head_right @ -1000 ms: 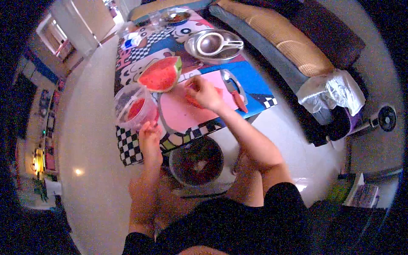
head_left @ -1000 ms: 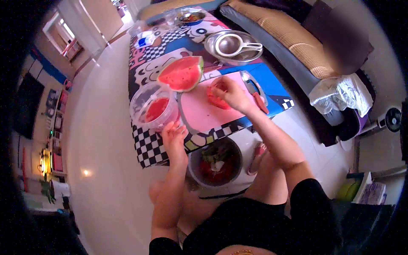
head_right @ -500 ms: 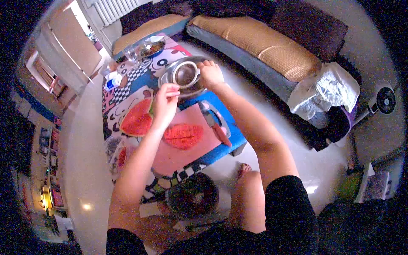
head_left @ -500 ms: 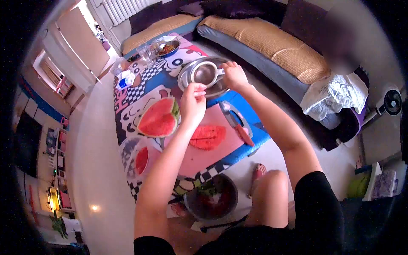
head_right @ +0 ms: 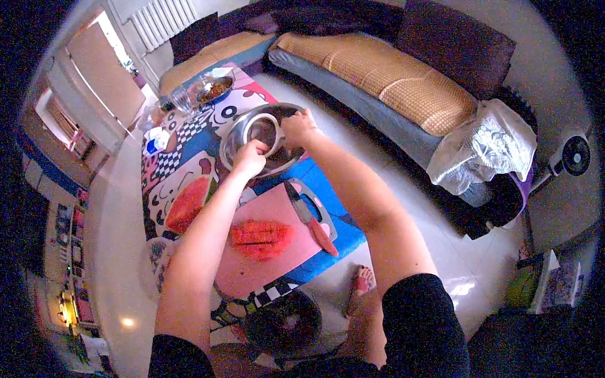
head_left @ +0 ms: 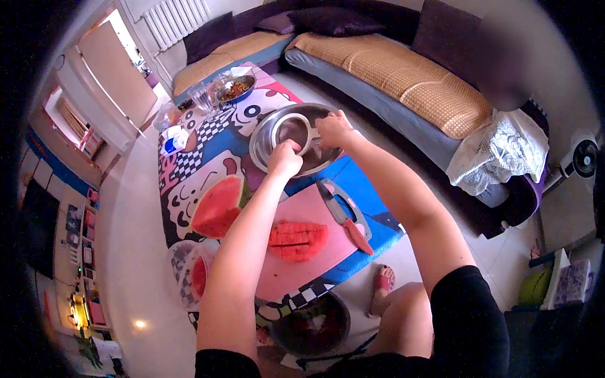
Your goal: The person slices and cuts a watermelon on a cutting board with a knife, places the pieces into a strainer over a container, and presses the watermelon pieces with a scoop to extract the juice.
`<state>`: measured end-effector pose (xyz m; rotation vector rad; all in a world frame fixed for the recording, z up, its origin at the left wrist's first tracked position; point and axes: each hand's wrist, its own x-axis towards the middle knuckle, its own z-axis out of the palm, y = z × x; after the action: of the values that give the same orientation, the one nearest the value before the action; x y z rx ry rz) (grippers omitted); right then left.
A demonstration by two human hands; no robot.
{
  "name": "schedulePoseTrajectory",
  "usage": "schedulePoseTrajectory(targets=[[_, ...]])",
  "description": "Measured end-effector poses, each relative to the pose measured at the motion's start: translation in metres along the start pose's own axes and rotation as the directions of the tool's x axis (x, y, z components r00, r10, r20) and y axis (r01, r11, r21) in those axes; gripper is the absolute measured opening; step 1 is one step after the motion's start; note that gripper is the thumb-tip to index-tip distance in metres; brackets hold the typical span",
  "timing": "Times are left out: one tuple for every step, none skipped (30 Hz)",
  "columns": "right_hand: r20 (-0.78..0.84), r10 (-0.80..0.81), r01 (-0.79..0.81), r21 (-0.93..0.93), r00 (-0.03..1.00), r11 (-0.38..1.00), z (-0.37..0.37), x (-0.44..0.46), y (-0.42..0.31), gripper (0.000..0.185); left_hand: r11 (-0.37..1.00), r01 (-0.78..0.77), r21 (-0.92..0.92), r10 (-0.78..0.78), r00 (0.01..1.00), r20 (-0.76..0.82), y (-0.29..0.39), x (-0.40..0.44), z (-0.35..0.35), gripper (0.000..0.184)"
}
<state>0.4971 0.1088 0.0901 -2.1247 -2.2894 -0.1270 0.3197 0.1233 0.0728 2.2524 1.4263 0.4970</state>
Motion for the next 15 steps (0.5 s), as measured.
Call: schedulePoseTrajectory(targets=[[-0.012,-0.005,0.005,0.006,1.000,1.000,-0.001,-0.001,-0.002,0.054,1.000,-0.006,0.002,0.006,1.000,-0.002,-0.001,-0.002,0.000,0.029],[-0.018,0.043,-0.042,0.054,0.999,0.998,-0.002,-0.002,-0.003,0.053,0.999,-0.017,-0.035,0.016,1.000,-0.019,-0.001,-0.002,0.000,0.028],[-0.019,0.091,-0.088,0.104,0.996,0.991,-0.004,-0.004,-0.006,0.053,0.997,-0.026,-0.071,0.024,0.999,-0.037,-0.002,-0.003,-0.001,0.028],[-0.018,0.137,-0.133,0.153,0.990,0.979,-0.007,-0.005,-0.009,0.052,0.994,-0.036,-0.107,0.031,0.998,-0.055,-0.003,-0.005,-0.002,0.027],[-0.051,0.155,-0.142,0.200,0.987,0.969,-0.010,-0.009,-0.008,0.052,0.989,-0.053,-0.134,0.043,0.996,-0.079,-0.004,-0.007,-0.004,0.027],[-0.080,0.172,-0.148,0.248,0.982,0.958,-0.019,-0.018,-0.009,0.051,0.978,-0.087,-0.191,0.067,0.992,-0.107,-0.002,-0.012,-0.008,0.025],[-0.143,0.201,-0.154,0.287,0.969,0.946,-0.026,-0.023,-0.011,0.052,0.968,-0.112,-0.226,0.082,0.987,-0.137,-0.003,-0.014,-0.009,0.024],[-0.164,0.242,-0.174,0.344,0.956,0.923,-0.033,-0.032,-0.012,0.052,0.956,-0.136,-0.261,0.094,0.981,-0.168,-0.003,-0.018,-0.010,0.024],[-0.135,0.282,-0.203,0.420,0.950,0.885,-0.053,-0.046,-0.017,0.052,0.933,-0.151,-0.326,0.094,0.978,-0.184,0.001,-0.028,-0.017,0.024],[-0.098,0.316,-0.230,0.491,0.944,0.840,-0.065,-0.058,-0.023,0.052,0.907,-0.161,-0.389,0.087,0.976,-0.201,0.009,-0.041,-0.025,0.024],[-0.172,0.300,-0.173,0.516,0.938,0.839,-0.066,-0.066,-0.026,0.050,0.883,-0.151,-0.444,0.061,0.976,-0.211,0.016,-0.056,-0.033,0.027],[-0.246,0.282,-0.111,0.539,0.927,0.835,-0.067,-0.074,-0.029,0.049,0.819,-0.139,-0.557,0.033,0.980,-0.196,0.011,-0.061,-0.028,0.032],[-0.262,0.262,-0.063,0.587,0.929,0.807,-0.077,-0.091,-0.038,0.047,0.751,-0.084,-0.655,-0.019,0.989,-0.149,0.018,-0.080,-0.035,0.036],[-0.294,0.257,-0.008,0.643,0.921,0.766,-0.086,-0.109,-0.050,0.045,0.670,-0.031,-0.742,-0.062,0.993,-0.098,0.025,-0.099,-0.042,0.040],[-0.278,0.259,-0.012,0.659,0.925,0.752,-0.092,-0.124,-0.061,0.047,0.545,0.042,-0.837,-0.108,0.994,-0.021,0.038,-0.125,-0.055,0.050]])
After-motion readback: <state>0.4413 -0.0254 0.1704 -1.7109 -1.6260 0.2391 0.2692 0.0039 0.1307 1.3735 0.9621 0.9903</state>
